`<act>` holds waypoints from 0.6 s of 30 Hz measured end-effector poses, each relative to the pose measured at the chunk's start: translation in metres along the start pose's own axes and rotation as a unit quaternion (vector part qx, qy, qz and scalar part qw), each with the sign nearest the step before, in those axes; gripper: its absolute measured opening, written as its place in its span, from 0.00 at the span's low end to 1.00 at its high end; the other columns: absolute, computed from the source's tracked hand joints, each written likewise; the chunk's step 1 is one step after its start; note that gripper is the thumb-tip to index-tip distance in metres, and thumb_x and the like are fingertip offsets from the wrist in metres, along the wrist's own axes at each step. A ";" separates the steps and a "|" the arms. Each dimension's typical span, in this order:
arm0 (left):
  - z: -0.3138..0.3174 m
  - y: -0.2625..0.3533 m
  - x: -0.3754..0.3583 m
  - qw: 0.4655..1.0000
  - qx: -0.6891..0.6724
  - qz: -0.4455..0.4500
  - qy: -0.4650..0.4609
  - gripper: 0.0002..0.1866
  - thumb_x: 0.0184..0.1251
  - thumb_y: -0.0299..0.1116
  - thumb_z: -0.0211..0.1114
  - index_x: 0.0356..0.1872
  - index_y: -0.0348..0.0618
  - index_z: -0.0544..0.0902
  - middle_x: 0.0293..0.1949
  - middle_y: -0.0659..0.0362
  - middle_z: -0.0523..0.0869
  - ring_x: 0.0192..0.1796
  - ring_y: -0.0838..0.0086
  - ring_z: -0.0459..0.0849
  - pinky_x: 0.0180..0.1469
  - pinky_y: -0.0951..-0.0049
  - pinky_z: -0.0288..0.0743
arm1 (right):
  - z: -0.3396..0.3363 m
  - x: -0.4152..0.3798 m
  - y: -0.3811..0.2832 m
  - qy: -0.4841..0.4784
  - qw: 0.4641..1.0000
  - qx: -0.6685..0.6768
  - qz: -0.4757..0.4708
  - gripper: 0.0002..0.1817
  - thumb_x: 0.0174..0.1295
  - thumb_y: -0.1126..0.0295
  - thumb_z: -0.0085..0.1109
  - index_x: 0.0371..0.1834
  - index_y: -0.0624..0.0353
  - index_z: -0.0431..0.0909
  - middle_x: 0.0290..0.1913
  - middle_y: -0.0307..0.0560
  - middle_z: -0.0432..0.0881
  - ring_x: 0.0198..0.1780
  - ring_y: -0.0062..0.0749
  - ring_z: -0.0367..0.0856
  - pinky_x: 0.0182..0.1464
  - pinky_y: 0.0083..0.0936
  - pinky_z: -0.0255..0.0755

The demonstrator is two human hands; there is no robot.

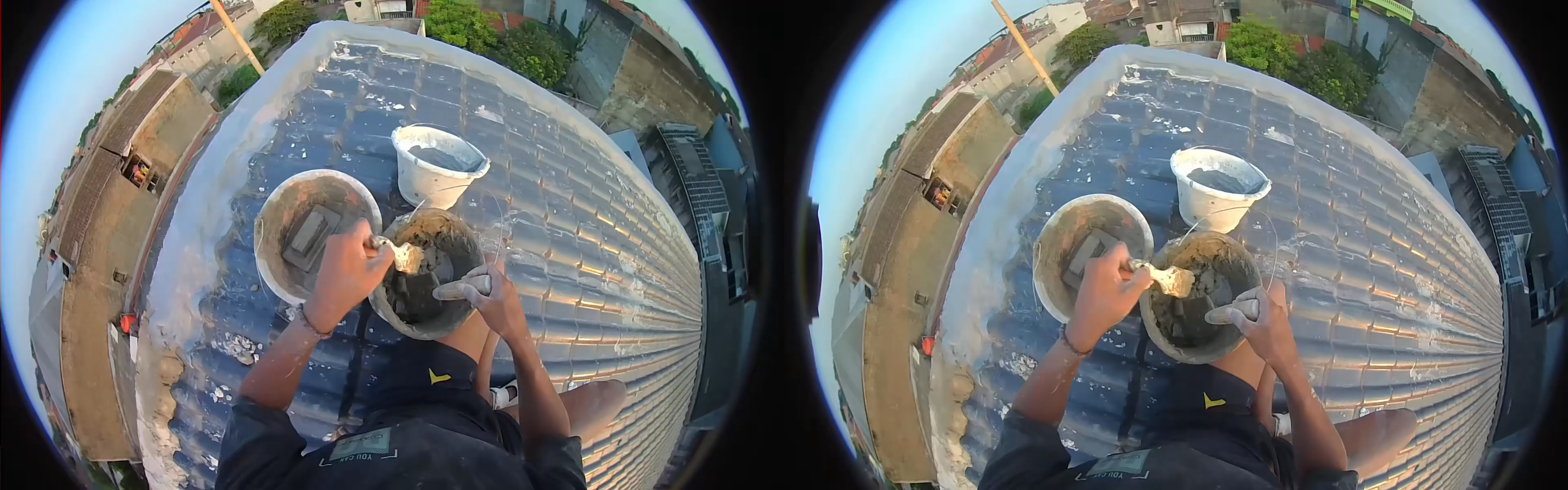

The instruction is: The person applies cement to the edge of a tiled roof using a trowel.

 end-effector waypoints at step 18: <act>-0.073 -0.023 -0.015 0.950 -0.272 -0.100 0.114 0.07 0.71 0.23 0.61 0.36 0.32 0.71 0.39 0.44 0.86 0.39 0.63 0.92 0.43 0.74 0.90 | 0.007 0.003 0.018 0.015 0.999 0.048 -0.002 0.14 0.65 0.67 0.68 0.46 0.64 0.79 0.32 0.45 0.84 0.30 0.24 0.81 0.35 0.24 0.76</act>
Point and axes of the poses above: each hand's wrist, its own x-axis towards the middle knuckle, its own z-axis out of the palm, y = z × x, the point moved 4 cm from there along x, towards the middle knuckle
